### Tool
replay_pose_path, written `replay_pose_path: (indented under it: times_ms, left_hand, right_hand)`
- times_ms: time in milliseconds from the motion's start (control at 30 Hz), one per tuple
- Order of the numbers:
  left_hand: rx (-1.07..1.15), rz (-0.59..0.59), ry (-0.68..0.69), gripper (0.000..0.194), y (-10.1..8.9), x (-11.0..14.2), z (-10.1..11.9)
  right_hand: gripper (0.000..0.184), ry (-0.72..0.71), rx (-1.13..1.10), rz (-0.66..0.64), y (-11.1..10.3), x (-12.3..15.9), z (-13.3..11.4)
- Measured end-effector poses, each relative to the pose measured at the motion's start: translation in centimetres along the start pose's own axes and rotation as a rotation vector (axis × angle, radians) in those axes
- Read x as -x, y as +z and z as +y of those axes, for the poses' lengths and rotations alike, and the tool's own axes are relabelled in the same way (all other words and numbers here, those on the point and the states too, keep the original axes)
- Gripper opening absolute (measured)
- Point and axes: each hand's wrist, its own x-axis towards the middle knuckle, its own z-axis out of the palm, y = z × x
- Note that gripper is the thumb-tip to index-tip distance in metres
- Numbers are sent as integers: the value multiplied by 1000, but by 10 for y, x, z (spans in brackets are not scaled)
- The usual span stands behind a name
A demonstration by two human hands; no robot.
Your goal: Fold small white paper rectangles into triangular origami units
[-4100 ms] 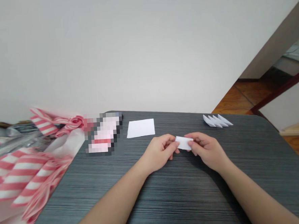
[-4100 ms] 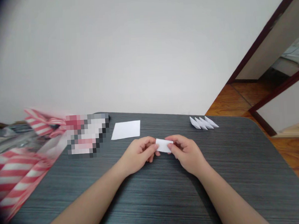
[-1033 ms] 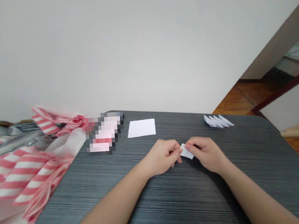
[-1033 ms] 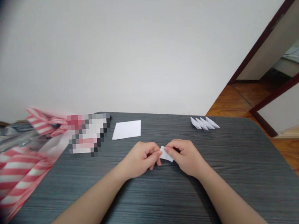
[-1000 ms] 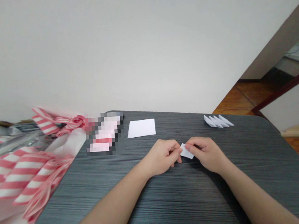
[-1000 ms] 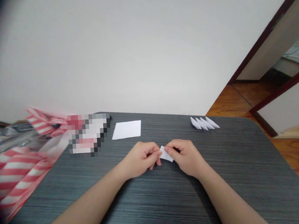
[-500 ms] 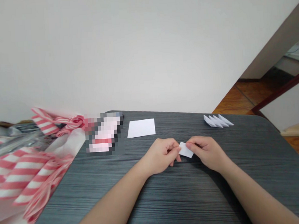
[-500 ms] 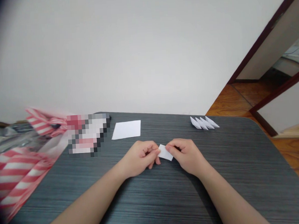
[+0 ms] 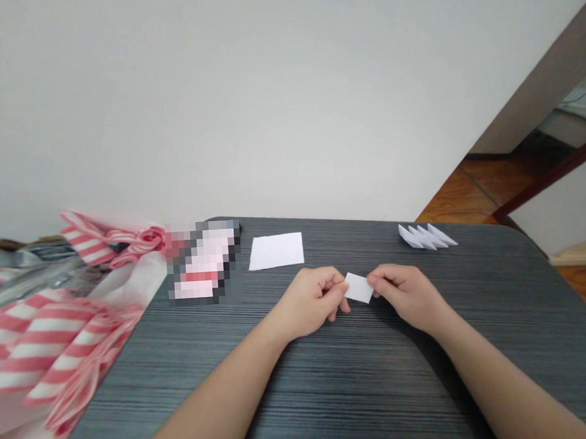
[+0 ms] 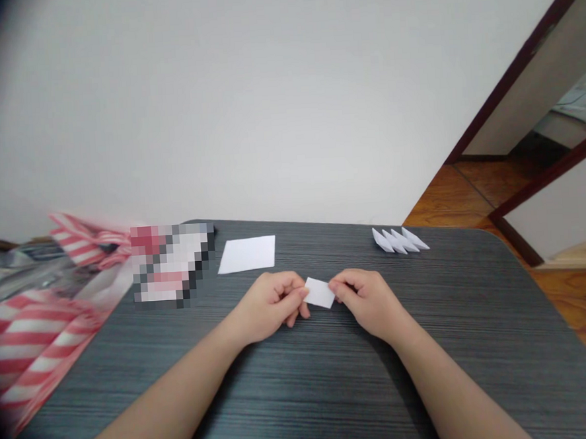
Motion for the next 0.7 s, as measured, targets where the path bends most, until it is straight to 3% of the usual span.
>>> replay_pose_path:
  times_ms: [700]
  left_hand:
    - [57, -3, -5, 24, 1, 0, -2]
  right_hand:
    - [23, -51, 25, -19, -2, 1, 1]
